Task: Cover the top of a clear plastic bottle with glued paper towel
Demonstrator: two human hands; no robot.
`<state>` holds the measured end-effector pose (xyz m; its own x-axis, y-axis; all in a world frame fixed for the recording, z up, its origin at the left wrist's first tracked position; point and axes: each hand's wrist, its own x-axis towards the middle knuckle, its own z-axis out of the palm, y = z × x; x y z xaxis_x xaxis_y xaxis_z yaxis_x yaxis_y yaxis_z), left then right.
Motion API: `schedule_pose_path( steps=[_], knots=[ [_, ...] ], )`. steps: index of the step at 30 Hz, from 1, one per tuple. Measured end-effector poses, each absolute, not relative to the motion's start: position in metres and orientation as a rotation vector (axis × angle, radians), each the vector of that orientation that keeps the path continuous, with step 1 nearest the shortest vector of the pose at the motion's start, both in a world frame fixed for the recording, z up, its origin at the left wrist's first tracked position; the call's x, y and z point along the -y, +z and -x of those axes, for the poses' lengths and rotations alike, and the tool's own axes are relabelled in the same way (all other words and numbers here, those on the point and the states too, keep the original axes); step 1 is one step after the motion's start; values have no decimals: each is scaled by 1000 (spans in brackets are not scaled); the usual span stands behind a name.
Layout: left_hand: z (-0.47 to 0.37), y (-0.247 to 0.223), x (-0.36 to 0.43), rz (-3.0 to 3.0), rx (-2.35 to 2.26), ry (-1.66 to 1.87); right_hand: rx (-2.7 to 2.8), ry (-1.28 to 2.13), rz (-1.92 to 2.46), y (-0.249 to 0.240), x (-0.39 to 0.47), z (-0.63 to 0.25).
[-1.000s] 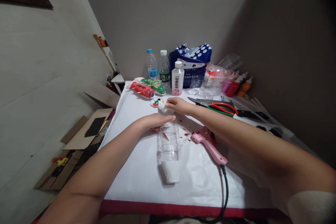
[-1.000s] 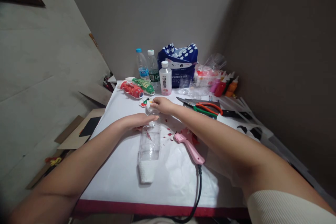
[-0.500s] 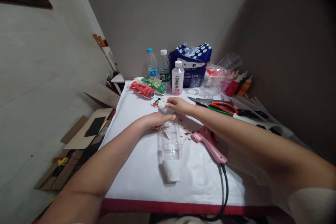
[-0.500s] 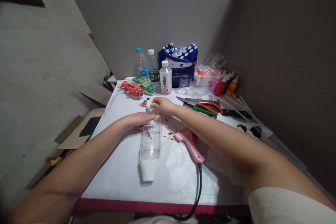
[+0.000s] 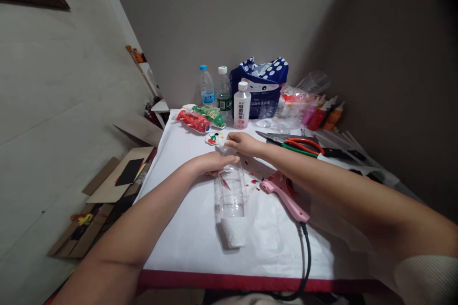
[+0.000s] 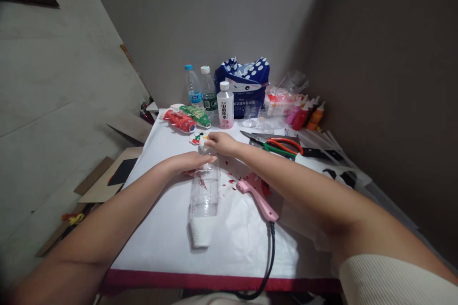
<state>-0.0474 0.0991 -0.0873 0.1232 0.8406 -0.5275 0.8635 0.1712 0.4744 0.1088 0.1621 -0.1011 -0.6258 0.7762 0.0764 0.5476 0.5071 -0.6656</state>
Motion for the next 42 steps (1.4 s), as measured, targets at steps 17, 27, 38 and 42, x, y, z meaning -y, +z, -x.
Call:
schedule_pose_path(
  steps=[17, 27, 38, 42],
  knots=[
    [49, -94, -101, -1651, -1683, -15, 2395, 853, 1132, -100, -159, -110],
    [49, -81, -86, -1680, -1620, -54, 2513, 562, 1174, -93, -158, -109],
    [61, -44, -88, -1701, -1793, 9, 2639, 215, 1196, -79, -147, -112],
    [68, -34, -85, -1700, -1827, 35, 2648, 181, 1209, -76, -147, -110]
  ],
)
